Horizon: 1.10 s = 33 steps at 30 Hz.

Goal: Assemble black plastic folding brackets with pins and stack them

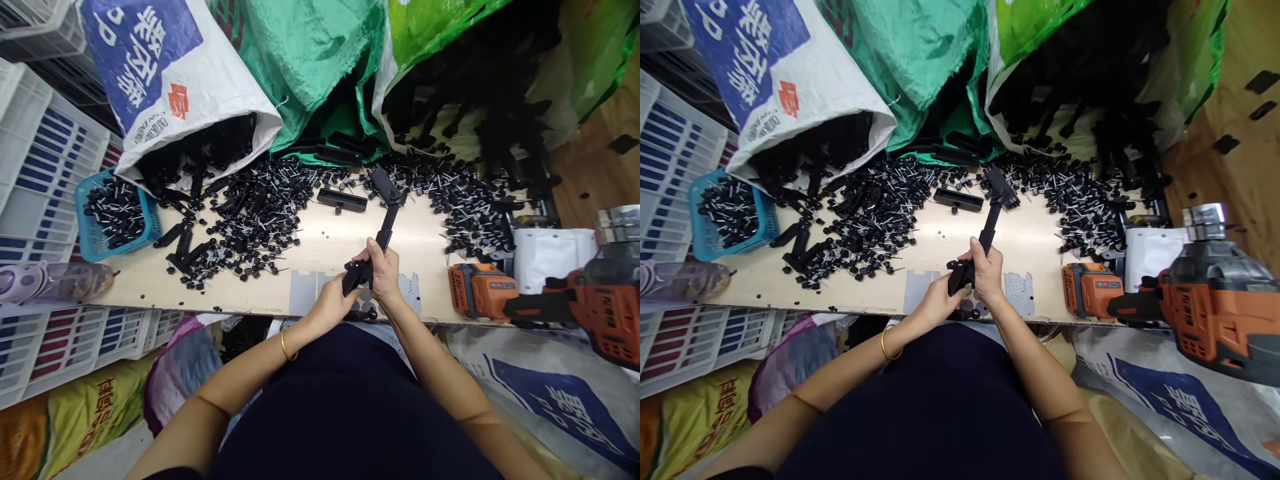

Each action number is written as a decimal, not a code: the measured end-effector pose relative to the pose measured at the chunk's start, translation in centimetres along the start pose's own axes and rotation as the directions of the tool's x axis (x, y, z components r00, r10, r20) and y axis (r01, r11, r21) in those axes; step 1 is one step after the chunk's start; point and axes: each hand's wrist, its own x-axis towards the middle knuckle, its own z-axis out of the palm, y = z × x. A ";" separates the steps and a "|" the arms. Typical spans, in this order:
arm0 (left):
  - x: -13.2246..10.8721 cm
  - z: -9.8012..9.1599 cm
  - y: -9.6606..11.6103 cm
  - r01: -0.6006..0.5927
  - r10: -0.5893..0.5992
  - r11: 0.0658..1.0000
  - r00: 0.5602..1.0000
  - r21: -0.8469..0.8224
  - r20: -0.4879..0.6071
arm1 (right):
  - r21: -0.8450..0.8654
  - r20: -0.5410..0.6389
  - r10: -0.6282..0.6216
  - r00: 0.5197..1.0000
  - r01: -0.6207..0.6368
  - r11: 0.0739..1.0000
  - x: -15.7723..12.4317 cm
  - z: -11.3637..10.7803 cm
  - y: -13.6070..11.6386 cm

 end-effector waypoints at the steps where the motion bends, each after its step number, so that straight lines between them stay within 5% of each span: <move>1: -0.1 -0.3 0.1 -0.014 0.014 1.000 0.999 -0.010 0.045 | 0.005 0.008 0.020 1.000 -0.020 1.000 0.0 -0.1 -0.1; 4: 0.1 -1.3 -0.1 0.033 0.029 0.972 0.965 -0.232 0.261 | 0.006 0.024 0.067 0.997 -0.067 0.998 -0.4 -0.4 -0.5; 7: 0.5 -1.6 -0.4 0.225 0.000 0.806 0.925 -0.548 0.381 | -0.002 0.000 0.072 0.997 -0.072 0.997 -1.5 -0.3 -0.7; 10: 0.9 -1.3 -0.3 0.272 -0.026 0.704 0.933 -0.656 0.359 | -0.011 -0.055 0.013 0.998 -0.014 1.000 -2.5 0.3 -0.5; 15: 0.9 -1.2 0.2 0.244 -0.018 0.703 0.945 -0.669 0.326 | -0.021 -0.166 -0.098 0.981 0.096 0.995 -2.5 0.7 -0.1; 20: 0.8 -0.8 -0.8 0.377 -0.084 0.605 0.906 -0.702 0.414 | -0.067 0.022 0.079 0.997 -0.077 0.995 -1.6 0.3 0.1; 26: 0.8 -0.8 -0.9 0.244 -0.028 0.622 0.957 -0.744 0.290 | -0.060 -0.145 -0.132 0.981 0.124 0.990 -2.1 1.3 0.5; 30: 0.8 -0.7 -0.4 0.228 -0.012 0.538 0.965 -0.812 0.263 | -0.106 0.080 0.024 0.996 -0.015 0.994 -1.3 1.0 -0.2; 33: 1.0 -0.4 -0.8 0.252 -0.035 0.541 0.960 -0.802 0.278 | -0.129 -0.001 0.017 1.000 -0.017 0.992 -1.6 1.2 -0.3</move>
